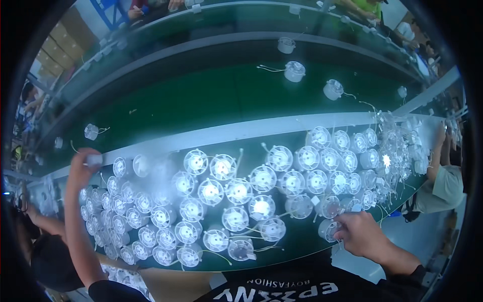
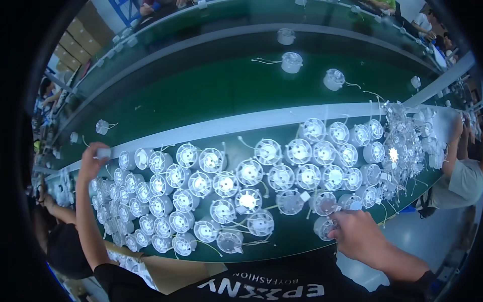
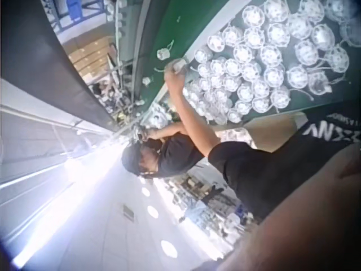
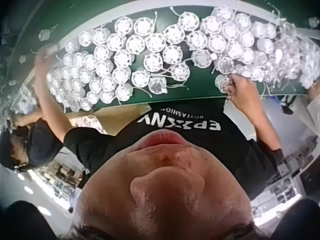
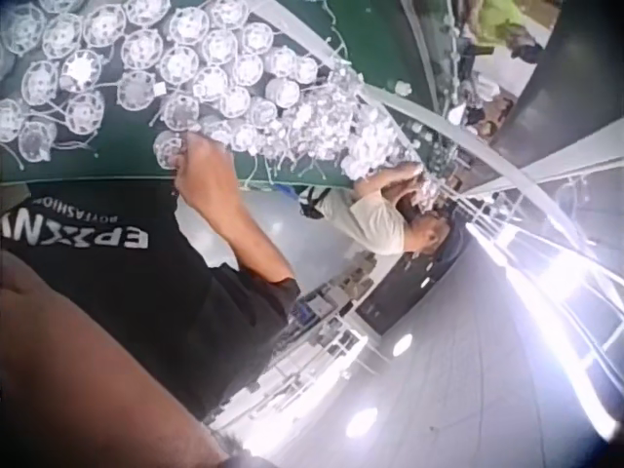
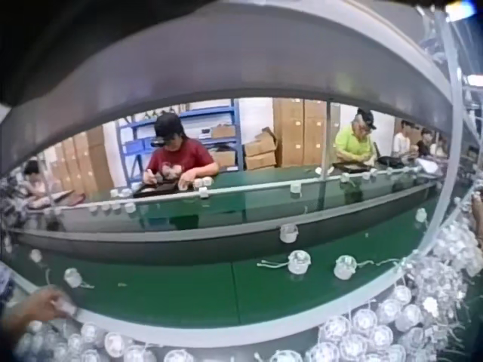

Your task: Manually assembling and connecting strings of circular LED modules on a production workbench.

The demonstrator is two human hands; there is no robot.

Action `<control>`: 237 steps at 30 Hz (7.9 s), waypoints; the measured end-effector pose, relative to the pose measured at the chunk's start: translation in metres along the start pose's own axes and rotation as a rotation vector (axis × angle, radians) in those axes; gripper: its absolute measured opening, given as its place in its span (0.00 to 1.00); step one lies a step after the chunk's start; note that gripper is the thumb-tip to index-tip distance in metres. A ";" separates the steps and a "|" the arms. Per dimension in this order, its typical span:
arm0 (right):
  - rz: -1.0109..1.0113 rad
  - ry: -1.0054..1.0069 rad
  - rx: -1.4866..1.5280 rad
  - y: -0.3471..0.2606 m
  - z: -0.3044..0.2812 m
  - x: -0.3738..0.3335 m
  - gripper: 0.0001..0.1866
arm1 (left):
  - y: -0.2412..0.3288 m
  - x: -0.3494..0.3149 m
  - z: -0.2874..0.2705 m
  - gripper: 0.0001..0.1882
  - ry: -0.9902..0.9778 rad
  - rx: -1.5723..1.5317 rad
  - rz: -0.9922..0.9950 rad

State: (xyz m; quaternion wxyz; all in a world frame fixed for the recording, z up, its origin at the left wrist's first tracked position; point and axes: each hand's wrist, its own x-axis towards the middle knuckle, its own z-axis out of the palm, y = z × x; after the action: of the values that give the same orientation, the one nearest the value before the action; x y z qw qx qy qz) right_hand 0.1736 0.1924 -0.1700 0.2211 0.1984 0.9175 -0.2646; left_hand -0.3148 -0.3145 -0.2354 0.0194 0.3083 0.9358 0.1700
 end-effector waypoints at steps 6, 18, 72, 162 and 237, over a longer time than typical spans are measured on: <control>-0.136 -0.049 -0.020 0.030 -0.002 -0.005 0.08 | 0.075 0.012 -0.100 0.28 -0.346 0.205 -0.193; -0.136 0.037 0.011 0.041 0.021 -0.016 0.09 | 0.402 0.335 0.124 0.39 0.024 0.176 0.636; -0.202 -0.154 -0.234 -0.024 0.009 0.002 0.14 | 0.480 -0.208 0.201 0.26 0.155 -0.953 0.212; -0.278 0.322 0.690 0.035 0.081 -0.072 0.32 | 0.504 -0.220 0.179 0.28 -0.322 -1.927 -0.338; -0.014 0.748 0.085 0.286 -0.249 0.175 0.32 | 0.442 -0.209 0.197 0.20 0.082 -0.297 0.677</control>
State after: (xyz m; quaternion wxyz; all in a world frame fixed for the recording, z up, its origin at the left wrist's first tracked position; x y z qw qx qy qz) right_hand 0.0918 0.6018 -0.1835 -0.1396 0.2840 0.9243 -0.2134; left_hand 0.1343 -0.0433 -0.2890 -0.0307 0.5870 0.7460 0.3129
